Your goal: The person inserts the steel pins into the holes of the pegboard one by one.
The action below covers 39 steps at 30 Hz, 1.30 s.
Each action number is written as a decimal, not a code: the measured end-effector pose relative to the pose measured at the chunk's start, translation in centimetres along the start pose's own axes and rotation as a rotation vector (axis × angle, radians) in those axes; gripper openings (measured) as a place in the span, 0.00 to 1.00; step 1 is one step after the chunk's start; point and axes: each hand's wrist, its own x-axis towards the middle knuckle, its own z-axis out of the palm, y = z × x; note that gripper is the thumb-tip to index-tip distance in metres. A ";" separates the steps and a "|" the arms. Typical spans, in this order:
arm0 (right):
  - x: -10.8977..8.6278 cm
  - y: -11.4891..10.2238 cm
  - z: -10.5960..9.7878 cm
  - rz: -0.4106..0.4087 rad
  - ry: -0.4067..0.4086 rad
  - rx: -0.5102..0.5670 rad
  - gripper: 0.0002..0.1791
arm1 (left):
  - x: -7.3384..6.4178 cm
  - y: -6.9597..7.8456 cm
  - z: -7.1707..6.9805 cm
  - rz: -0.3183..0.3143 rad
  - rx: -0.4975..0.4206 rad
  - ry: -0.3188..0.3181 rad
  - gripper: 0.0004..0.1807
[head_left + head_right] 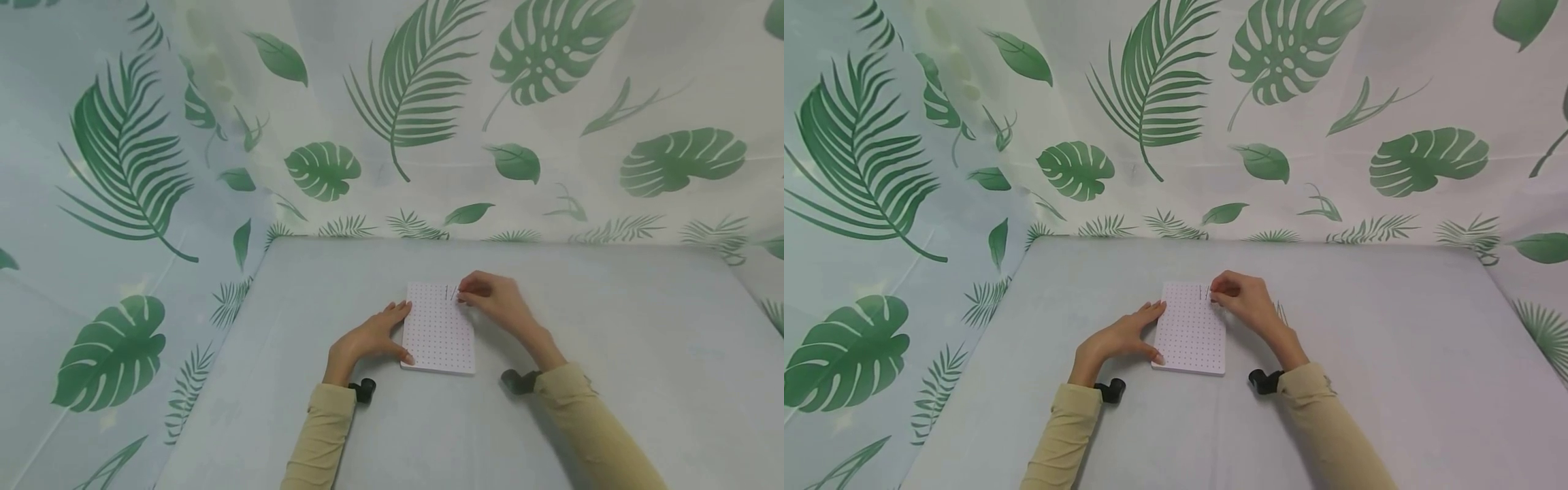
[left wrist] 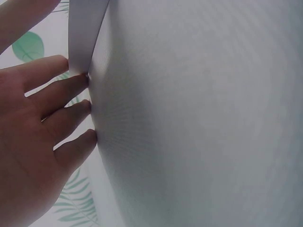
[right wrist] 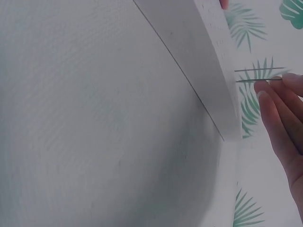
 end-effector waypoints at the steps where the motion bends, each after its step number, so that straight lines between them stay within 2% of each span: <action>1: 0.1 -0.1 0.1 0.001 0.001 0.005 0.07 | 0.0 0.0 0.0 0.001 -0.001 0.000 0.61; 5: 0.4 -0.3 0.5 0.015 0.017 0.008 0.06 | 0.1 0.1 0.0 0.005 0.004 -0.002 0.61; 12: 0.7 -0.4 1.2 0.017 0.053 0.074 0.06 | 0.2 0.1 0.1 0.006 0.013 0.000 0.61; 22: 0.8 -0.9 1.7 0.028 0.060 0.072 0.05 | 0.3 0.0 0.2 0.005 0.024 -0.002 0.61; 29: 0.8 -0.8 1.9 0.019 0.043 0.023 0.06 | 0.4 -0.1 0.2 0.000 0.029 0.002 0.61; 39: 0.8 -0.8 2.4 0.072 0.005 -0.013 0.05 | 0.2 -0.1 0.0 -0.010 0.034 -0.001 0.61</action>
